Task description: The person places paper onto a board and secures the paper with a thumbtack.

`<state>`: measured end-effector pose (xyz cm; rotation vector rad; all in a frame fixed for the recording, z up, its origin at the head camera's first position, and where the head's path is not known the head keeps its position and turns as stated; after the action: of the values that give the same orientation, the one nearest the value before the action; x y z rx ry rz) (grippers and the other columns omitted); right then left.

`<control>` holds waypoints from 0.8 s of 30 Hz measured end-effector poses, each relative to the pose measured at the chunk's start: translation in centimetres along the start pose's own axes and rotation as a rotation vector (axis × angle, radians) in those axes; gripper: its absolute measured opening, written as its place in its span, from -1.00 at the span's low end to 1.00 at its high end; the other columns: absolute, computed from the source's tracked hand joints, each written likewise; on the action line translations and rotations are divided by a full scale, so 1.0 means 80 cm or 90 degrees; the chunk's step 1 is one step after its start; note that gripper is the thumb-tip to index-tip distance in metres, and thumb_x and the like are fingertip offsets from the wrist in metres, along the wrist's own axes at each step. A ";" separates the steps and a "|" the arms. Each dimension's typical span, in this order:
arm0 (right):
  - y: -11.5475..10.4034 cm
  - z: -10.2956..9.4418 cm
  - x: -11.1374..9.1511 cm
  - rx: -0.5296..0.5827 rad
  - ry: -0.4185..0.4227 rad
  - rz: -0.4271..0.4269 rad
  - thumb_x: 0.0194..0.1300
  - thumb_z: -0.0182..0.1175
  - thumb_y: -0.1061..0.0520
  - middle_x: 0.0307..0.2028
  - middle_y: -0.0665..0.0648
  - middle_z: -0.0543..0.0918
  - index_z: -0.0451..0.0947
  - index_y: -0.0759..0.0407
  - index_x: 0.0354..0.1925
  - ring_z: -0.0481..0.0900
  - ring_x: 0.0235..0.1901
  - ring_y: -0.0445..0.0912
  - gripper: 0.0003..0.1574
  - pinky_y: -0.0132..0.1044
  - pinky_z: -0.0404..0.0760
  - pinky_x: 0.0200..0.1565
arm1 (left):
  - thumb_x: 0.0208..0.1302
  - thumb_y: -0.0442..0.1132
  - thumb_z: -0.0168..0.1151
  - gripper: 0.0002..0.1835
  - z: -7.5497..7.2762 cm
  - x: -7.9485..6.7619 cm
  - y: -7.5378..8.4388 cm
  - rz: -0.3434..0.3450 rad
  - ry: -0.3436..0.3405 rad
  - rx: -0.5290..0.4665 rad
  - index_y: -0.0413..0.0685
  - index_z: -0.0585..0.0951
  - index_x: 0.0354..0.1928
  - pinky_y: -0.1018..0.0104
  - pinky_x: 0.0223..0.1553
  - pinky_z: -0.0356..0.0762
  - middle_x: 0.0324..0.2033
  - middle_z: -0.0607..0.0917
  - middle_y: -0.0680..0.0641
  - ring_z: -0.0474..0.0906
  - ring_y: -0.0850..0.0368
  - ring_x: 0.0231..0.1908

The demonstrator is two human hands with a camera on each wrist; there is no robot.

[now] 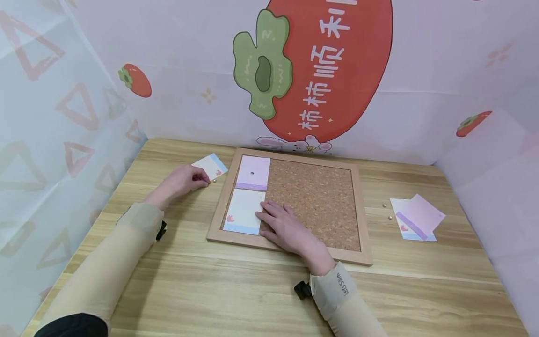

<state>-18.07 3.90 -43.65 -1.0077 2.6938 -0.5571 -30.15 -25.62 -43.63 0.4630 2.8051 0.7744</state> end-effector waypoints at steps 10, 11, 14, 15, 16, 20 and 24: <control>-0.002 0.000 0.000 -0.006 -0.006 -0.002 0.49 0.12 -0.07 0.53 0.18 0.20 0.33 0.08 0.45 0.10 0.55 0.12 -0.34 0.25 0.11 0.49 | 0.38 -0.25 0.26 -0.91 -0.004 -0.002 0.001 0.004 0.016 -0.010 -0.07 0.71 -0.21 0.28 -0.24 0.47 -0.28 0.75 -0.11 0.61 0.04 -0.25; -0.002 0.000 0.000 -0.005 -0.005 -0.003 0.49 0.12 -0.07 0.53 0.19 0.21 0.33 0.08 0.44 0.10 0.55 0.12 -0.34 0.25 0.11 0.49 | 0.39 -0.24 0.25 -0.90 -0.004 -0.002 0.001 -0.002 0.017 -0.013 -0.05 0.71 -0.19 0.28 -0.24 0.48 -0.26 0.76 -0.11 0.62 0.03 -0.23; -0.002 0.000 0.000 -0.005 -0.005 -0.004 0.49 0.11 -0.06 0.53 0.19 0.21 0.33 0.08 0.44 0.10 0.55 0.12 -0.35 0.25 0.11 0.49 | 0.41 -0.21 0.24 -0.88 -0.005 -0.003 0.004 -0.002 0.014 -0.020 -0.04 0.70 -0.14 0.29 -0.28 0.49 -0.23 0.76 -0.12 0.62 0.03 -0.22; -0.002 0.000 0.000 -0.005 -0.005 -0.004 0.49 0.11 -0.06 0.53 0.18 0.21 0.33 0.08 0.44 0.09 0.55 0.12 -0.35 0.25 0.11 0.49 | 0.41 -0.20 0.23 -0.88 -0.005 -0.003 0.005 0.001 0.014 -0.020 -0.04 0.70 -0.13 0.30 -0.29 0.49 -0.23 0.77 -0.11 0.62 0.04 -0.22; -0.001 0.000 0.000 -0.007 -0.006 -0.003 0.49 0.11 -0.07 0.53 0.18 0.21 0.34 0.08 0.44 0.09 0.56 0.12 -0.35 0.25 0.11 0.49 | 0.41 -0.19 0.23 -0.87 -0.005 -0.003 0.007 0.006 0.014 -0.020 -0.03 0.70 -0.13 0.31 -0.29 0.49 -0.22 0.77 -0.10 0.62 0.05 -0.21; -0.001 0.001 0.000 -0.009 -0.005 -0.001 0.49 0.11 -0.07 0.53 0.18 0.21 0.34 0.07 0.44 0.09 0.55 0.12 -0.36 0.25 0.11 0.49 | 0.42 -0.19 0.23 -0.89 -0.004 -0.004 0.015 0.024 0.014 -0.021 -0.02 0.68 -0.17 0.30 -0.23 0.49 -0.21 0.79 -0.08 0.64 0.07 -0.19; -0.001 0.000 -0.001 -0.006 -0.004 0.001 0.49 0.11 -0.07 0.53 0.18 0.21 0.34 0.08 0.44 0.09 0.55 0.12 -0.36 0.25 0.10 0.49 | 0.40 -0.19 0.25 -0.91 -0.005 -0.006 0.022 0.032 0.016 -0.034 -0.01 0.67 -0.19 0.28 -0.16 0.53 -0.22 0.79 -0.06 0.65 0.08 -0.17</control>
<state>-17.98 3.88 -43.63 -1.0080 2.6934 -0.5408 -29.40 -24.53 -42.30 0.5194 2.7979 0.8694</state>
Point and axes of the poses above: each hand's wrist, its own x-axis towards the middle knuckle, its own z-axis out of the palm, y = z × x, the point moved 5 cm from there along x, towards the middle knuckle
